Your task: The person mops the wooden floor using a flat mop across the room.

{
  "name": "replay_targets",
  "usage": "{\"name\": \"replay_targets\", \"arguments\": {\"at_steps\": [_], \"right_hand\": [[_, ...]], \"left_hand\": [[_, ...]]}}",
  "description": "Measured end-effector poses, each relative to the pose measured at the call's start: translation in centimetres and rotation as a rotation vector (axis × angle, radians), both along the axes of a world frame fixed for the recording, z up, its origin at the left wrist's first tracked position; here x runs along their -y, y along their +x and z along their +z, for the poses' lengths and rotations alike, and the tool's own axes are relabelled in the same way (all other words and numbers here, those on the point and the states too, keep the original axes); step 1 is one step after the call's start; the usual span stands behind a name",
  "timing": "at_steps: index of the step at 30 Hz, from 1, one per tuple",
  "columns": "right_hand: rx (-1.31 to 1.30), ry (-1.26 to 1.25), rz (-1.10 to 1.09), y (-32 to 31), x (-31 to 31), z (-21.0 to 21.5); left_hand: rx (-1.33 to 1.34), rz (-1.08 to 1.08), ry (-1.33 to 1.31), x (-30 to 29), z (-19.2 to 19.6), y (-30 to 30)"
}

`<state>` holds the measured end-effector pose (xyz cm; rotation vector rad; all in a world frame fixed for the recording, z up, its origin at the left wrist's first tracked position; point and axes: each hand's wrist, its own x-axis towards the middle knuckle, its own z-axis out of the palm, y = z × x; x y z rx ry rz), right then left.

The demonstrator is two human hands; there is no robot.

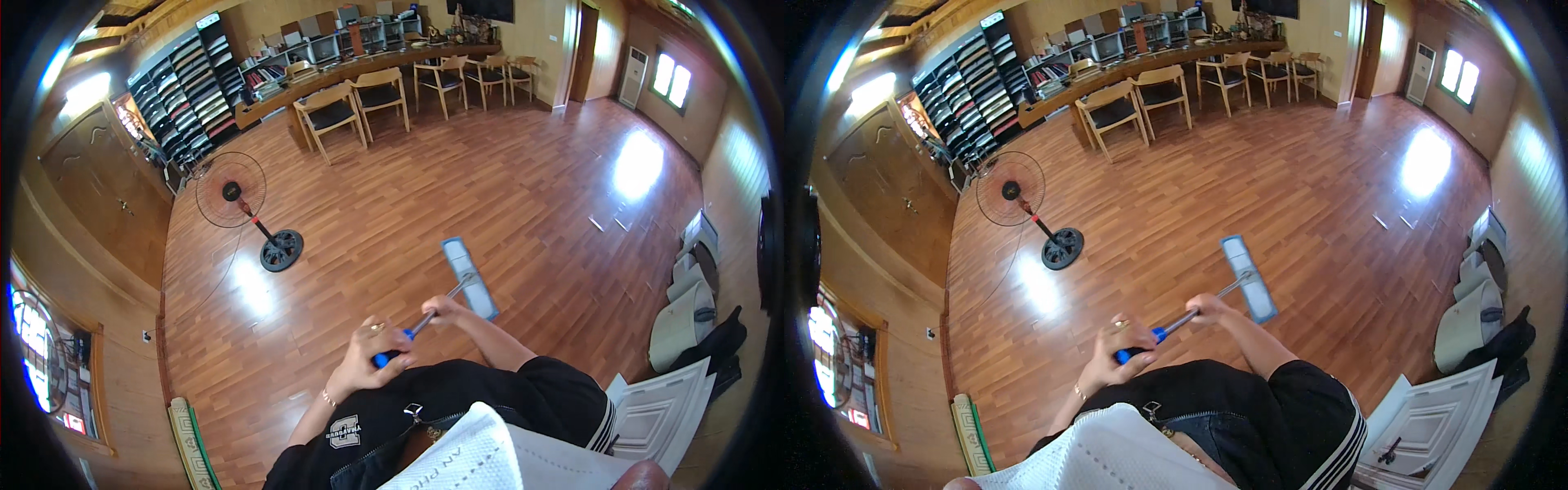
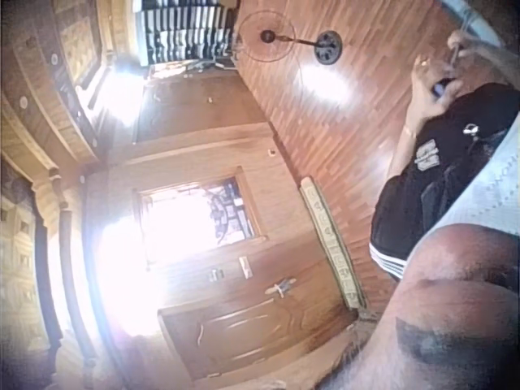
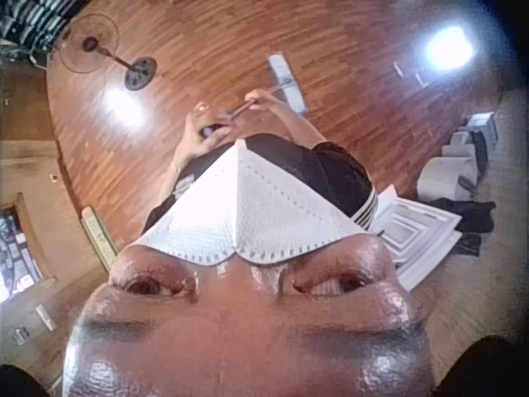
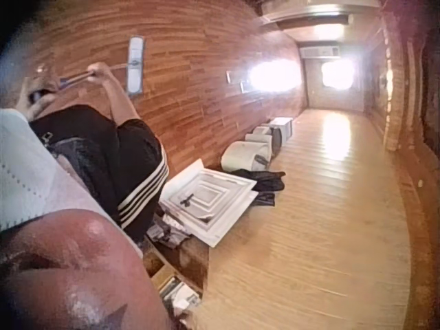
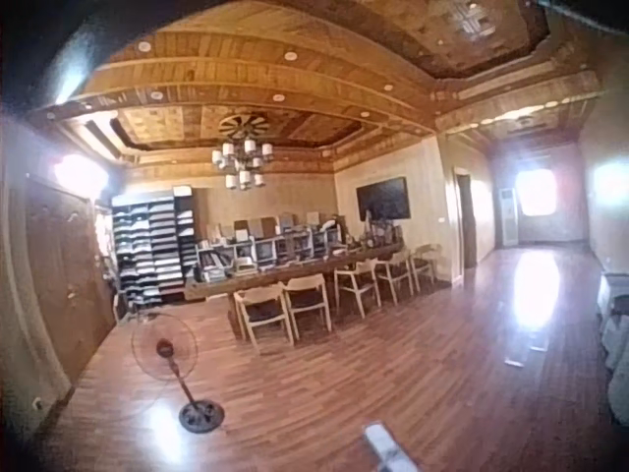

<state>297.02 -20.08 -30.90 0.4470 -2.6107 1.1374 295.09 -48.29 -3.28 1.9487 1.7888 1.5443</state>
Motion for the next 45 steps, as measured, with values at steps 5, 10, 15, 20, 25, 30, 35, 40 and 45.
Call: {"name": "replay_targets", "arguments": {"at_steps": [5, 10, 15, 20, 25, 30, 35, 40, 45], "right_hand": [[0.141, 0.022, -0.241, 7.9, -9.2, -2.5], [0.226, -0.035, -0.527, 16.9, -13.6, -5.0], [0.181, 0.053, -0.820, 25.2, -12.2, -3.5], [0.111, 0.070, -0.920, 31.9, -7.9, -0.9], [0.009, 0.166, -1.043, 36.2, -3.9, -4.4], [-0.055, -0.084, -1.151, 36.0, 3.3, -5.1], [-0.053, -0.192, -1.148, 33.8, 7.2, -5.0], [-0.085, -0.234, -1.059, 29.8, 8.6, -3.3], [0.073, -0.360, -0.805, 24.6, 8.6, -0.9]], "left_hand": [[0.052, -0.158, -0.042, -8.4, -4.1, 2.8], [0.103, -0.365, -0.098, -13.9, -4.8, 5.4], [0.131, -0.533, -0.113, -16.3, -4.8, 8.3], [0.093, -0.706, -0.047, -16.7, -5.2, 11.1], [0.164, -0.880, -0.071, -15.6, -5.6, 11.5], [0.309, -0.870, -0.150, -11.3, -6.8, 9.8], [0.357, -0.813, -0.225, -7.0, -6.2, 8.0], [0.314, -0.792, -0.181, -3.8, -1.6, 6.3], [0.260, -0.718, 0.001, -0.5, 2.9, 5.6]]}}
